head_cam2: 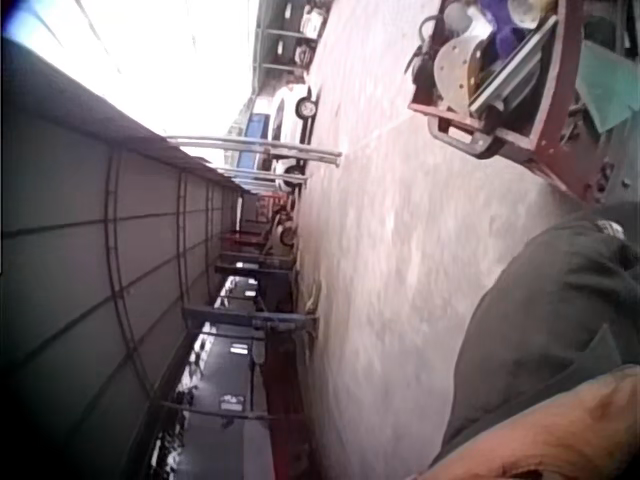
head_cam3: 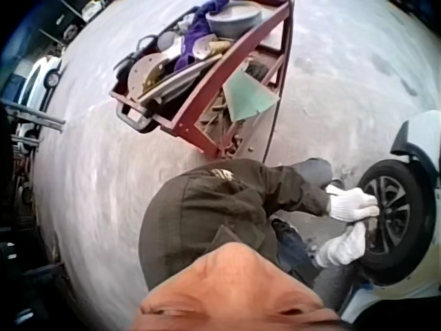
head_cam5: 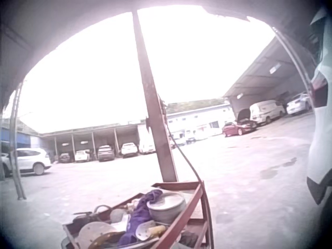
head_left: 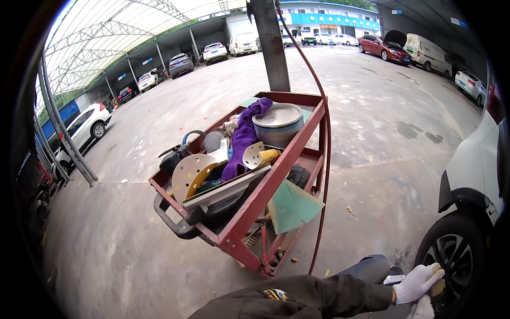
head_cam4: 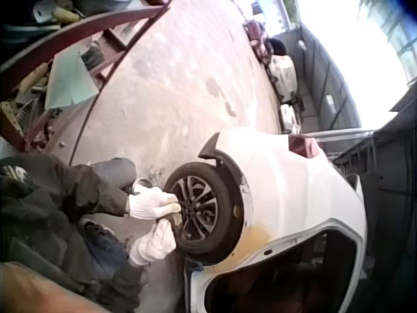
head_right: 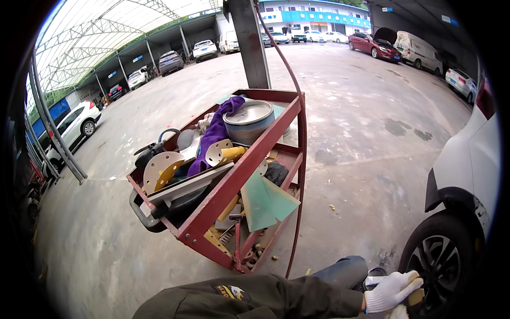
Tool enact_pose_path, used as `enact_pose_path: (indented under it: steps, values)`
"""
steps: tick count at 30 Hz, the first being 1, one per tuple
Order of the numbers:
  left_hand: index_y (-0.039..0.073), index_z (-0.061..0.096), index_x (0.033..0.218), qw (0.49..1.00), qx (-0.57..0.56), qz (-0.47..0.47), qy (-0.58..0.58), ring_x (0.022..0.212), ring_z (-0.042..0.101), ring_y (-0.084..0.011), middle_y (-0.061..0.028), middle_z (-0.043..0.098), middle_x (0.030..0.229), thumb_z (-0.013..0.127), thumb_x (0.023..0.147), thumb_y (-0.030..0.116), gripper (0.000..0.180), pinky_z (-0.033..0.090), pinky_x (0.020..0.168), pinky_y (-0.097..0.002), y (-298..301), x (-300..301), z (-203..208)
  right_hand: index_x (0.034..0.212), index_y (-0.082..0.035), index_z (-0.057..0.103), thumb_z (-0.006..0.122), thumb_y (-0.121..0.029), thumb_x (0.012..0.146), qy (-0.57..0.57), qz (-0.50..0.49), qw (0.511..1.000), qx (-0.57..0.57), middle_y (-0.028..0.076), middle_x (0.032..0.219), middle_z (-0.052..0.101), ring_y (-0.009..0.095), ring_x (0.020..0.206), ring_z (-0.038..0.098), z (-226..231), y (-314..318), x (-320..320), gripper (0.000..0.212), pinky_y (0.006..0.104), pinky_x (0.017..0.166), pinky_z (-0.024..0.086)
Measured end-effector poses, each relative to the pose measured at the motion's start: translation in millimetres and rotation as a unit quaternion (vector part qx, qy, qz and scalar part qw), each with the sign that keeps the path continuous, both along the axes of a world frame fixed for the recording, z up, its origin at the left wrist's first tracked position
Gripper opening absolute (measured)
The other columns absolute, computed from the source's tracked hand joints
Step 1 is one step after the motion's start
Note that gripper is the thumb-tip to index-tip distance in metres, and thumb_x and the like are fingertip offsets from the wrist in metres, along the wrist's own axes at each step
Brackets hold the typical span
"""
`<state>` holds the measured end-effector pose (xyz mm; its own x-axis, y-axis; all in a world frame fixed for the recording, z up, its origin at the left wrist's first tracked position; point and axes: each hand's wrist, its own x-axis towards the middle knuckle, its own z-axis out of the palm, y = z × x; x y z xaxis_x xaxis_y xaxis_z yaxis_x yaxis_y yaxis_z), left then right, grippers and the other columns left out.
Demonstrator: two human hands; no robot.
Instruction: The person sands the car's wheel arch area with sandpaper, then applies filler paste using a putty knife to smooth the surface.
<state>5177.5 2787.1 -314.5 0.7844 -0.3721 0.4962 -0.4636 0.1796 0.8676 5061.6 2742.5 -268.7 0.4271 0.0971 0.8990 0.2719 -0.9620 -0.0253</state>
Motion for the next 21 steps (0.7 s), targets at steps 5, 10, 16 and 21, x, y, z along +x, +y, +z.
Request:
enact_pose_path:
  steps: [5,10,16,21]
  values:
    - [-0.001,0.057,0.108,0.997,0.062,-0.013,-0.040,0.082,0.063,-0.0406,-0.0217,0.058,0.095,0.048,0.100,0.022,0.025,0.048,0.067,-0.0466,-3.4,5.9,-10.4,0.099,0.011,0.070,0.069,0.001,0.089,0.023,-0.051,0.998,0.012,0.020,0.093,0.072,0.032,0.080,0.069,5.9,-8.7,-12.9,0.014,0.0374,0.074,0.056]
    - [0.001,0.062,0.111,0.996,0.030,0.043,-0.066,0.080,0.068,-0.0357,-0.0191,0.065,0.095,0.053,0.097,0.014,0.021,0.053,0.065,-0.0406,16.4,7.2,9.1,0.102,-0.001,0.073,0.073,-0.002,0.072,0.100,-0.041,0.993,0.048,0.012,0.101,0.071,0.030,0.089,0.065,-24.1,-21.6,-6.1,0.029,0.0381,0.080,0.052]
    - [-0.002,0.066,0.099,0.990,0.108,-0.080,0.030,0.077,0.071,-0.0328,-0.0201,0.068,0.082,0.058,0.097,0.019,0.023,0.053,0.067,-0.0343,26.9,16.4,22.5,0.107,0.002,0.071,0.069,0.001,0.086,0.096,0.035,0.921,0.376,0.015,0.107,0.071,0.025,0.099,0.067,19.6,-67.0,-15.9,0.021,0.0321,0.089,0.053]
    - [-0.007,0.064,0.093,0.987,0.052,-0.118,0.094,0.067,0.053,-0.0097,-0.0118,0.064,0.073,0.058,0.096,0.013,0.021,0.046,0.063,-0.0273,20.9,9.0,26.6,0.109,-0.001,0.071,0.070,-0.003,0.087,0.225,0.132,0.848,0.462,0.013,0.112,0.071,0.021,0.102,0.068,11.1,-90.3,-30.5,0.023,0.0304,0.090,0.053]
